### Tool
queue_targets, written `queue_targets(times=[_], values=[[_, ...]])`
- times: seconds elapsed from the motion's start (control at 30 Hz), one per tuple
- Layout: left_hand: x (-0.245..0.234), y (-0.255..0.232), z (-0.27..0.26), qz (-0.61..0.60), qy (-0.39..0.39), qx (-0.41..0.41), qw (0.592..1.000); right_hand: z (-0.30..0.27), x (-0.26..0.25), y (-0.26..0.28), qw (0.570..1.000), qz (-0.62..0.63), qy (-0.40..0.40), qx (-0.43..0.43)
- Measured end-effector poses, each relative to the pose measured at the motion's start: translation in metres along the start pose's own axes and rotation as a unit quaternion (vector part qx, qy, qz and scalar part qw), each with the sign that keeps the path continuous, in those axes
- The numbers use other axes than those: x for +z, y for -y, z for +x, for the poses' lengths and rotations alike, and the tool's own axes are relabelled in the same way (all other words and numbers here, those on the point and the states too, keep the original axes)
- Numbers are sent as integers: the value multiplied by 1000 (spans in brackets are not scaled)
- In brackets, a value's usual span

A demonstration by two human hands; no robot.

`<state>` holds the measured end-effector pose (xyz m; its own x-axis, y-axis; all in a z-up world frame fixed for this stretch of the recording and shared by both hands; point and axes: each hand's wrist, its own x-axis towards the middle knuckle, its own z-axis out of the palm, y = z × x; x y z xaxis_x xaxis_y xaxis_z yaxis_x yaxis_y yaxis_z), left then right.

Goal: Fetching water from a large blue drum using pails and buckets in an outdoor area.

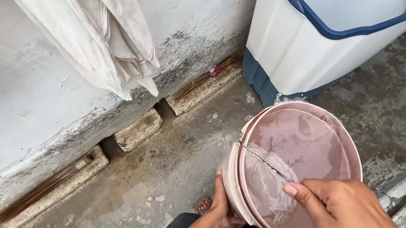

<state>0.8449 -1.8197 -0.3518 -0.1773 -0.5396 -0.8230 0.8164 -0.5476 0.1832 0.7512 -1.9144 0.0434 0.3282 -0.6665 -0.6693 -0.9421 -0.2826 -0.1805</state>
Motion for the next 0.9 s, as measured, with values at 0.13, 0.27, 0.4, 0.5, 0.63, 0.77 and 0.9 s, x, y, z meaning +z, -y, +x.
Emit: queue_targets(times=[0.13, 0.27, 0.4, 0.5, 0.63, 0.77, 0.9], values=[[60, -84, 37, 36, -22, 29, 999, 72, -100, -5, 999, -9, -42, -11], [130, -141, 40, 1, -76, 59, 995, 141, -183, -8, 997, -15, -29, -64], [162, -176, 75, -80, -122, 75, 986, 219, -214, -56, 984, -3, -29, -177], [192, -206, 73, -57, -146, 55, 986, 261, -254, -67, 967, 35, -44, -249], [205, -234, 78, -33, -179, 57, 982, 292, -299, -64, 981, 61, -30, -184], [206, -251, 76, 16, -194, 30, 980, 321, -328, -57, 983, 82, -27, -163], [195, -235, 75, 40, -218, 4, 975, 337, -334, -58, 984, 83, -11, -159]])
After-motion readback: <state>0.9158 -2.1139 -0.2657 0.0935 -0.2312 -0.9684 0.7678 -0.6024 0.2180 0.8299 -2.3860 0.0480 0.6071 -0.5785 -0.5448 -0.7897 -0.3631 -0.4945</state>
